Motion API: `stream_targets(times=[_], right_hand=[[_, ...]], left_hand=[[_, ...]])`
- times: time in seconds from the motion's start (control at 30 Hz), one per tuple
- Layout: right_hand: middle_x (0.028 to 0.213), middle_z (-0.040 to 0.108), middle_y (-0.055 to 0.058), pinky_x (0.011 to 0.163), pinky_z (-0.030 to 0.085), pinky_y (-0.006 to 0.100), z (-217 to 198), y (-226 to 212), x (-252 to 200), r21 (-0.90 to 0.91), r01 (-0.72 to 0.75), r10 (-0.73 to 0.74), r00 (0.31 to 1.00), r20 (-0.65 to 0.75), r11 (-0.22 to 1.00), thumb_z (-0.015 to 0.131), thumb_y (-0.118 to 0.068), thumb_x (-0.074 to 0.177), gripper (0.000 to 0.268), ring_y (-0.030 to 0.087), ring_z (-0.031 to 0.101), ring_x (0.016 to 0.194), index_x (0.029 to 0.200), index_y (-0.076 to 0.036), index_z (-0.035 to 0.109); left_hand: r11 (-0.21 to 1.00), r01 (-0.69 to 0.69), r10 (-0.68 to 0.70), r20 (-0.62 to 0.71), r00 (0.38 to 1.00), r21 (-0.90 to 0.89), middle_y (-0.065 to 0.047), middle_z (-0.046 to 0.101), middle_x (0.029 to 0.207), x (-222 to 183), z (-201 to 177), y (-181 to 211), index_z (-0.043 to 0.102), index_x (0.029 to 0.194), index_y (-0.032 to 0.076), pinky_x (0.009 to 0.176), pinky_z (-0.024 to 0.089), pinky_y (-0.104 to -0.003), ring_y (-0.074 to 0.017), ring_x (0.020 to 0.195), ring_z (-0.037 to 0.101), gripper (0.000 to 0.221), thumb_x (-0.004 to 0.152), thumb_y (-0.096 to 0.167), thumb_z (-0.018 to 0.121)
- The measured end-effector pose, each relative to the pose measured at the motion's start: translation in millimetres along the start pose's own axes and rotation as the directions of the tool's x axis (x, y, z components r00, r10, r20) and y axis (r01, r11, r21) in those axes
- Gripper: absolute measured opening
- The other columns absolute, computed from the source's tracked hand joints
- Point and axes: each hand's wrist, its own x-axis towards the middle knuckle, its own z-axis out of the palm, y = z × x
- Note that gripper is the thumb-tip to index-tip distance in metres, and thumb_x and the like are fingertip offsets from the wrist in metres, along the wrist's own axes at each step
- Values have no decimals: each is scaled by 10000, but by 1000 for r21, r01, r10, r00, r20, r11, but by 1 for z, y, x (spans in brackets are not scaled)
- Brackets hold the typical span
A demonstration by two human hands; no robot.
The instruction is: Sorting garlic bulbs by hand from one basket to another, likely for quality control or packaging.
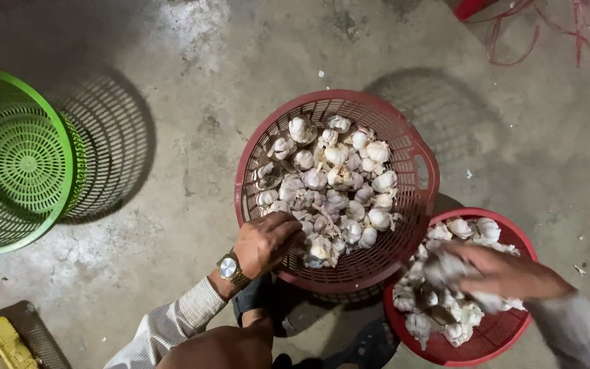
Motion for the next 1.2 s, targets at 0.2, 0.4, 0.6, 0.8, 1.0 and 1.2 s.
stream_targets(times=[0.2,0.4,0.6,0.8,1.0,1.2], right_hand=[[1451,658,-156,1122,496,269,13,23,-2,-316,-218,171,971,-169,923,918,-367,748,579,72,627,1349,1294,-374,723],[1151,780,63,1010,546,365,6,-84,127,-336,128,-300,792,-532,933,666,-357,985,329,222,716,1148,1228,-150,744],[1261,668,175,910,594,504,-7,-138,243,-357,-9,-189,835,-517,934,681,-334,966,550,369,666,1164,1418,-48,553],[1213,679,226,776,593,601,-18,-167,229,-333,-115,-138,750,-647,936,804,-349,791,678,469,703,997,1339,-48,540],[1468,376,339,920,604,491,-32,-154,184,506,359,-50,849,-526,785,447,-147,965,548,396,628,1117,1461,84,442],[1379,630,207,1081,472,570,-4,-156,183,-146,116,-163,914,-372,982,804,-299,849,620,411,573,1306,1396,-79,610]], left_hand=[[986,-67,63,30,998,152,-95,759,1058,-6,11,-1,711,1135,91,691,633,-395,-268,867,754,263,1035,318,622],[959,-173,187,-43,981,226,-41,659,919,0,9,-1,685,1081,134,691,584,-313,-211,810,694,195,1021,278,568],[958,-154,170,-46,984,244,-50,620,893,2,6,2,670,1066,110,687,558,-308,-220,801,667,216,1039,282,543],[953,-157,171,-32,985,259,-67,622,895,0,11,-4,675,1068,103,677,552,-326,-242,789,661,209,1036,269,553],[949,-171,175,9,985,265,-75,606,906,-4,10,-6,661,1073,89,680,547,-336,-253,824,652,219,1050,250,514],[945,-174,178,8,984,277,-66,604,904,-4,13,-6,653,1075,90,681,545,-326,-236,826,650,240,1052,282,510]])
